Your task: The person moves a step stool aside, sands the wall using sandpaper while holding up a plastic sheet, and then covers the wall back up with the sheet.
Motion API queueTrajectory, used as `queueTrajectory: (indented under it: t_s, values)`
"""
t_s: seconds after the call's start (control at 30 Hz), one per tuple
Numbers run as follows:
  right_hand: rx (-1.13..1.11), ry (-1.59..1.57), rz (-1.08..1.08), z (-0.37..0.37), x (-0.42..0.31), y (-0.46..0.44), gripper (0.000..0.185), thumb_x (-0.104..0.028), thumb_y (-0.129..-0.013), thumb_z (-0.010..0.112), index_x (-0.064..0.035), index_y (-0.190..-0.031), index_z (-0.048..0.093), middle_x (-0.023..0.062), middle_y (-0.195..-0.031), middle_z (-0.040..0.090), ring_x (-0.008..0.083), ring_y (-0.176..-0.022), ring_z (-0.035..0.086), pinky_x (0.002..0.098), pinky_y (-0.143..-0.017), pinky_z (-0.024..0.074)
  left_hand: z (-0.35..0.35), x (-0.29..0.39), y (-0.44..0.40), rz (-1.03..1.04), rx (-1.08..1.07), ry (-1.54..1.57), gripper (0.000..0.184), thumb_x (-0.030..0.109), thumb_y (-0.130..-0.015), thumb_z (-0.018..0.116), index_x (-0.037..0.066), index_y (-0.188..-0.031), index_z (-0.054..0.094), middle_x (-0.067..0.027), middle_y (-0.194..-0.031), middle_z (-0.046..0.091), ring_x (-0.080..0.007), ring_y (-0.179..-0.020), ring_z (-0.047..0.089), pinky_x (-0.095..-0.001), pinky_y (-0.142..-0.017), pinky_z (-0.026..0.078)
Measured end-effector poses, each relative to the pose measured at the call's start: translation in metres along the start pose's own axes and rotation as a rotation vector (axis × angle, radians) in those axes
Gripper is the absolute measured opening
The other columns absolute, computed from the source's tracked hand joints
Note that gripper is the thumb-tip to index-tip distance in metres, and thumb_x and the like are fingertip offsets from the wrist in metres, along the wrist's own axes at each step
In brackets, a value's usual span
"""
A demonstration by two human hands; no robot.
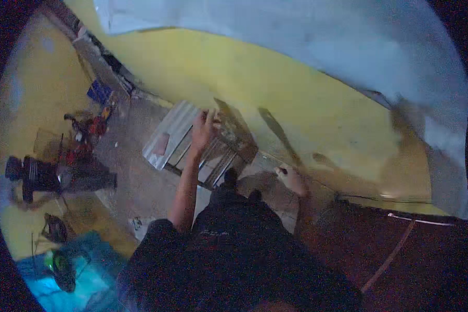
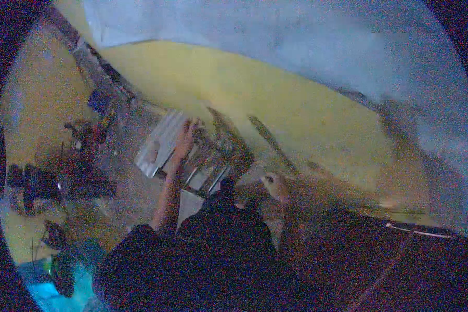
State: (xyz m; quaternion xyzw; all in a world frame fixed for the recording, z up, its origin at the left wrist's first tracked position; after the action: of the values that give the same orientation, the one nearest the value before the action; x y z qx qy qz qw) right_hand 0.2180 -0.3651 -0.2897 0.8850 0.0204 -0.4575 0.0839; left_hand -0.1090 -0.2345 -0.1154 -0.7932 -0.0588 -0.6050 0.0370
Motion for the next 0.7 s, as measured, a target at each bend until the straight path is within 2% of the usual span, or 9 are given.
queueTrajectory:
  t_s: [0.1,0.2,0.23,0.3,0.4,0.43,0.5,0.6,0.7]
  values:
    - [-0.317,0.103,0.075,-0.010,-0.060,0.013,0.034,-0.030,-0.090,0.059,0.0033,-0.097,0.059,0.0164,-0.076,0.063,0.0236,-0.074,0.062,0.0375,-0.070,0.0474,-0.014,-0.052,0.061,0.013,-0.006,-0.095,0.032,0.030,-0.096,0.053,0.000,-0.106,0.055,-0.0103,-0.090,0.063,-0.0151,-0.071,0.061,-0.0284,-0.058,0.047]
    - [-0.245,0.163,-0.090,0.011,-0.042,0.028,0.035,-0.031,-0.089,0.059,0.0025,-0.098,0.059,0.0188,-0.081,0.065,0.0289,-0.079,0.064,0.0403,-0.072,0.0472,-0.039,-0.068,0.115,-0.045,0.054,-0.170,0.031,0.028,-0.095,0.054,-0.001,-0.105,0.056,-0.0093,-0.086,0.063,-0.0157,-0.072,0.061,-0.0298,-0.061,0.048]
    - [-0.259,0.156,-0.096,0.012,-0.038,0.028,0.035,-0.031,-0.089,0.059,0.0025,-0.098,0.059,0.0188,-0.081,0.065,0.0289,-0.079,0.064,0.0403,-0.072,0.0472,-0.049,-0.080,0.122,0.121,0.108,-0.270,0.030,0.026,-0.094,0.054,-0.002,-0.104,0.056,-0.0102,-0.084,0.065,-0.0177,-0.073,0.063,-0.0315,-0.064,0.049]
    - [-0.449,0.228,-0.046,0.016,-0.027,0.026,0.035,-0.032,-0.088,0.060,0.0022,-0.096,0.060,0.0198,-0.082,0.064,0.0317,-0.079,0.063,0.0410,-0.072,0.0469,-0.077,-0.101,0.139,0.093,0.137,-0.338,0.029,0.026,-0.094,0.055,-0.001,-0.104,0.056,-0.0114,-0.085,0.065,-0.0191,-0.074,0.064,-0.0324,-0.065,0.049]
    - [-0.271,0.218,-0.280,0.022,0.008,0.018,0.033,-0.031,-0.087,0.062,0.0019,-0.090,0.061,0.0206,-0.079,0.063,0.0327,-0.075,0.061,0.0417,-0.070,0.0463,-0.119,-0.105,0.147,-0.011,0.170,-0.457,0.026,0.023,-0.093,0.056,0.000,-0.104,0.057,-0.0143,-0.087,0.066,-0.0232,-0.076,0.066,-0.0335,-0.067,0.050]
    - [-0.267,0.217,-0.286,0.016,-0.018,0.024,0.033,-0.031,-0.087,0.062,0.0019,-0.090,0.061,0.0206,-0.079,0.063,0.0327,-0.075,0.061,0.0417,-0.070,0.0463,-0.131,-0.109,0.147,-0.021,0.188,-0.441,0.026,0.024,-0.092,0.057,0.000,-0.104,0.057,-0.0155,-0.088,0.066,-0.0248,-0.076,0.067,-0.0349,-0.068,0.050]
    - [-0.281,0.034,0.099,-0.002,-0.055,0.037,0.035,-0.033,-0.087,0.061,0.0014,-0.088,0.062,0.0215,-0.081,0.063,0.0330,-0.075,0.061,0.0426,-0.070,0.0463,-0.155,-0.125,0.143,0.042,0.219,-0.464,0.030,0.028,-0.092,0.057,0.001,-0.103,0.057,-0.0187,-0.089,0.066,-0.0298,-0.078,0.067,-0.0396,-0.070,0.051]
    - [-0.088,0.260,0.048,0.032,0.015,0.049,0.035,-0.033,-0.088,0.060,0.0011,-0.095,0.062,0.0228,-0.088,0.064,0.0346,-0.080,0.062,0.0441,-0.072,0.0464,-0.177,-0.159,0.135,0.037,0.174,-0.560,0.030,0.030,-0.091,0.057,0.001,-0.102,0.058,-0.0192,-0.090,0.066,-0.0328,-0.078,0.067,-0.0422,-0.072,0.050]
    - [-0.175,0.316,0.210,0.043,0.008,0.075,0.038,-0.034,-0.090,0.057,0.0018,-0.098,0.062,0.0232,-0.094,0.065,0.0358,-0.085,0.063,0.0449,-0.073,0.0463,-0.186,-0.153,0.137,-0.125,0.096,-0.687,0.029,0.030,-0.091,0.057,0.002,-0.100,0.060,-0.0191,-0.091,0.066,-0.0341,-0.081,0.066,-0.0425,-0.072,0.050]
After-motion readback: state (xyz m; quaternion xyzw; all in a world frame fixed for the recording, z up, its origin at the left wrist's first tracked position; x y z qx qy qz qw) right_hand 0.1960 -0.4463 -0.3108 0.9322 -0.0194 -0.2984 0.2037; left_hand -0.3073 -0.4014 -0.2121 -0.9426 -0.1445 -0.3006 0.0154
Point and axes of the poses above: each hand's wrist, its own y-axis away from the middle knuckle, its own z-axis out of the palm, x = y × z, the point moved 2 cm from there along -y, towards the middle knuckle
